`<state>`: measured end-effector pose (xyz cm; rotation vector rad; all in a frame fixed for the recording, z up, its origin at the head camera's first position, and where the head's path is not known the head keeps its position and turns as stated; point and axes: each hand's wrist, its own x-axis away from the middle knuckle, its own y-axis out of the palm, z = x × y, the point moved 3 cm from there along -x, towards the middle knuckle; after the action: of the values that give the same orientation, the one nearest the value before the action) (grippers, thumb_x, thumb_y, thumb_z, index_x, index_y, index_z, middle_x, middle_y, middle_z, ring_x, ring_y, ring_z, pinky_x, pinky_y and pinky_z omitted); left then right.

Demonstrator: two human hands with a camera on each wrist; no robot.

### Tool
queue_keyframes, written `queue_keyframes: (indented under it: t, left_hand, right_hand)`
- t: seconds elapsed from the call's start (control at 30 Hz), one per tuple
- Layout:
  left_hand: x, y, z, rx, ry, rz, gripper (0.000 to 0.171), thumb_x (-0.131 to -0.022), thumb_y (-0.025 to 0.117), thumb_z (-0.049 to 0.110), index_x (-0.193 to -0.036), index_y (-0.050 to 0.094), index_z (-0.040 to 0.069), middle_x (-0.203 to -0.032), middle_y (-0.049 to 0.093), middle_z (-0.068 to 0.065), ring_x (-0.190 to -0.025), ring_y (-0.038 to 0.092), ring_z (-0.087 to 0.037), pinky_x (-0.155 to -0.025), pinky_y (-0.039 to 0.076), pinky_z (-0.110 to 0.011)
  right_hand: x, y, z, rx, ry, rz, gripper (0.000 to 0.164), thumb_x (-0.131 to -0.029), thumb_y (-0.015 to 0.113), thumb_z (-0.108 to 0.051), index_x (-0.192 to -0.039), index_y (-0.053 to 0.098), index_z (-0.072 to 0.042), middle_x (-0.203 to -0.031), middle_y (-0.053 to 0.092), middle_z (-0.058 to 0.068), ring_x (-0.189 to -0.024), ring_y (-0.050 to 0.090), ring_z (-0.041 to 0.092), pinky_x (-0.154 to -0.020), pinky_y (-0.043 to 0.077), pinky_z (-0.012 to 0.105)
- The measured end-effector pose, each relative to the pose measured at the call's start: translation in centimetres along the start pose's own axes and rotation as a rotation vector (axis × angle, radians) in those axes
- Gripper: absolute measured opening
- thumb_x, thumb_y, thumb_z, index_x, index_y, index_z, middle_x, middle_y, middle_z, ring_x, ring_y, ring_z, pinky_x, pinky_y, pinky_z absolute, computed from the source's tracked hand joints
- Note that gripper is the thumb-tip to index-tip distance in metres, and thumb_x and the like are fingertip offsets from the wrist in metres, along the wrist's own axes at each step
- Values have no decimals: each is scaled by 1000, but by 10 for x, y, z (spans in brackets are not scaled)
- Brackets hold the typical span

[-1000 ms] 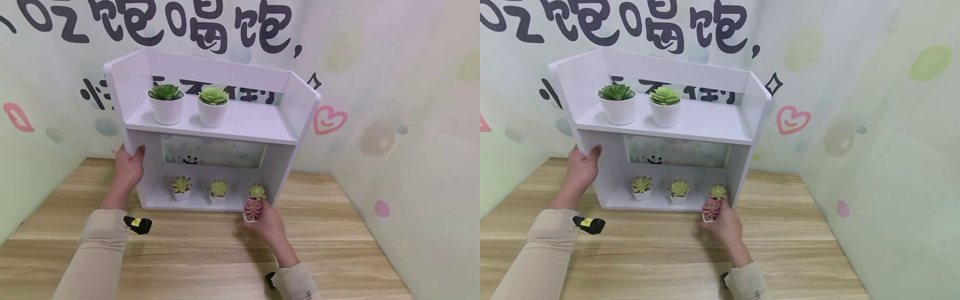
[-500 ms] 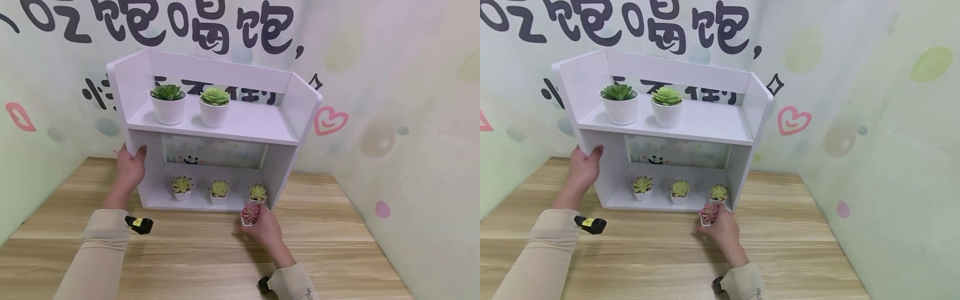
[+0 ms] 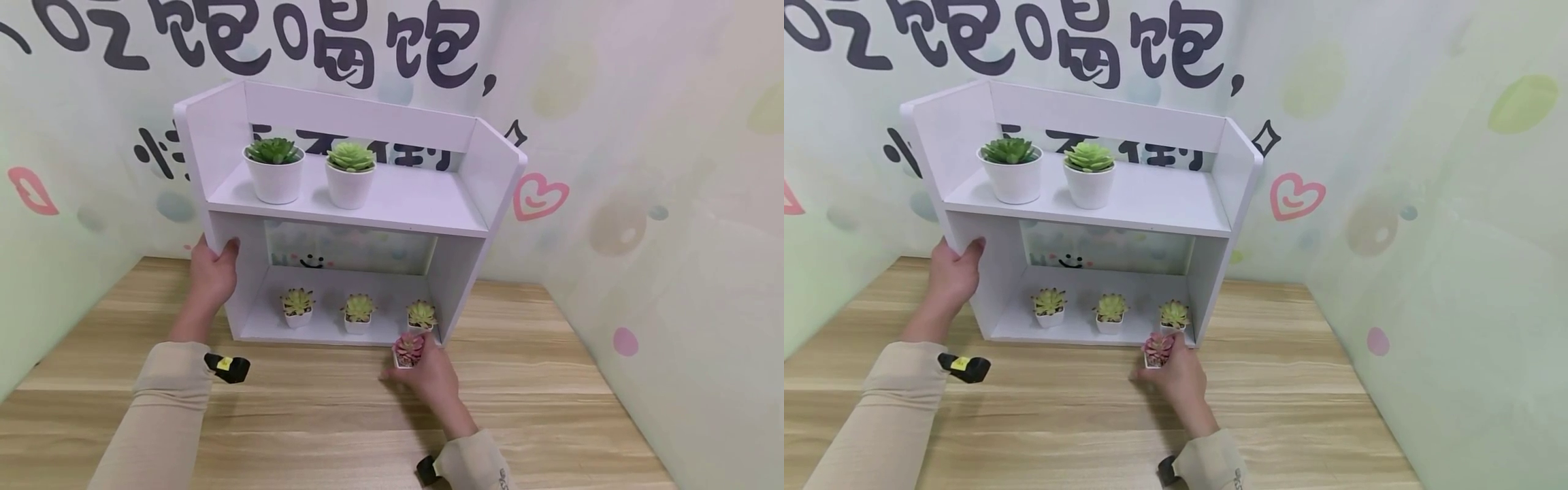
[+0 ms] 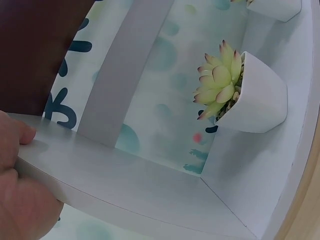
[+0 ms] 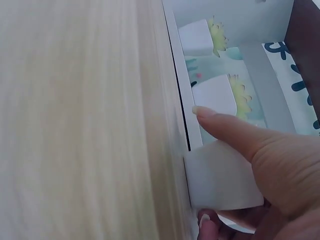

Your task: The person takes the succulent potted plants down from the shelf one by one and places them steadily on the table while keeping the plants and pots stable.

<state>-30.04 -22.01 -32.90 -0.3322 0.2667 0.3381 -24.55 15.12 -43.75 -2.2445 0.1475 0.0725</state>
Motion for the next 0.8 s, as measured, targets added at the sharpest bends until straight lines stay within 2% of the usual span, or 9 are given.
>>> queue_keyframes:
  t: [0.13, 0.37, 0.53, 0.63, 0.8]
  left_hand:
    - [0, 1, -1, -5, 6, -8, 55, -107, 36, 28, -150, 31, -6, -144, 46, -35, -134, 45, -49, -110, 36, -67]
    - [1, 1, 0, -7, -13, 2, 55, -107, 36, 28, -150, 31, -7, -144, 46, -35, -134, 45, -48, -110, 36, -66]
    - [0, 0, 0, -16, -3, 0, 55, -107, 35, 27, -150, 31, -7, -144, 46, -35, -134, 45, -48, -110, 36, -66]
    - [0, 0, 0, -21, 7, 5, 54, -107, 36, 26, -149, 33, -7, -144, 47, -35, -133, 46, -48, -110, 36, -66]
    - [1, 0, 0, -23, 4, 14, 54, -107, 36, 26, -149, 34, -8, -143, 47, -35, -131, 47, -47, -109, 37, -66]
  right_hand:
    - [2, 1, 0, -18, 6, 11, 97, -54, 98, -46, -128, 51, -5, -109, 72, 19, -98, 70, 35, -78, 57, 48]
    - [5, -1, -6, -29, -16, -16, 89, -59, 97, -39, -125, 50, -4, -106, 72, 19, -95, 70, 35, -77, 56, 49]
    - [5, -3, -7, 20, -34, -21, 79, -64, 95, -32, -123, 51, -2, -106, 72, 23, -97, 69, 36, -78, 55, 50]
    - [5, -4, -7, 37, -43, -32, 79, -65, 95, -32, -122, 50, -1, -107, 71, 24, -98, 69, 36, -80, 55, 50]
    - [6, -10, -8, -65, -72, -63, 84, -63, 96, -28, -128, 50, 0, -113, 70, 23, -103, 67, 34, -90, 55, 51]
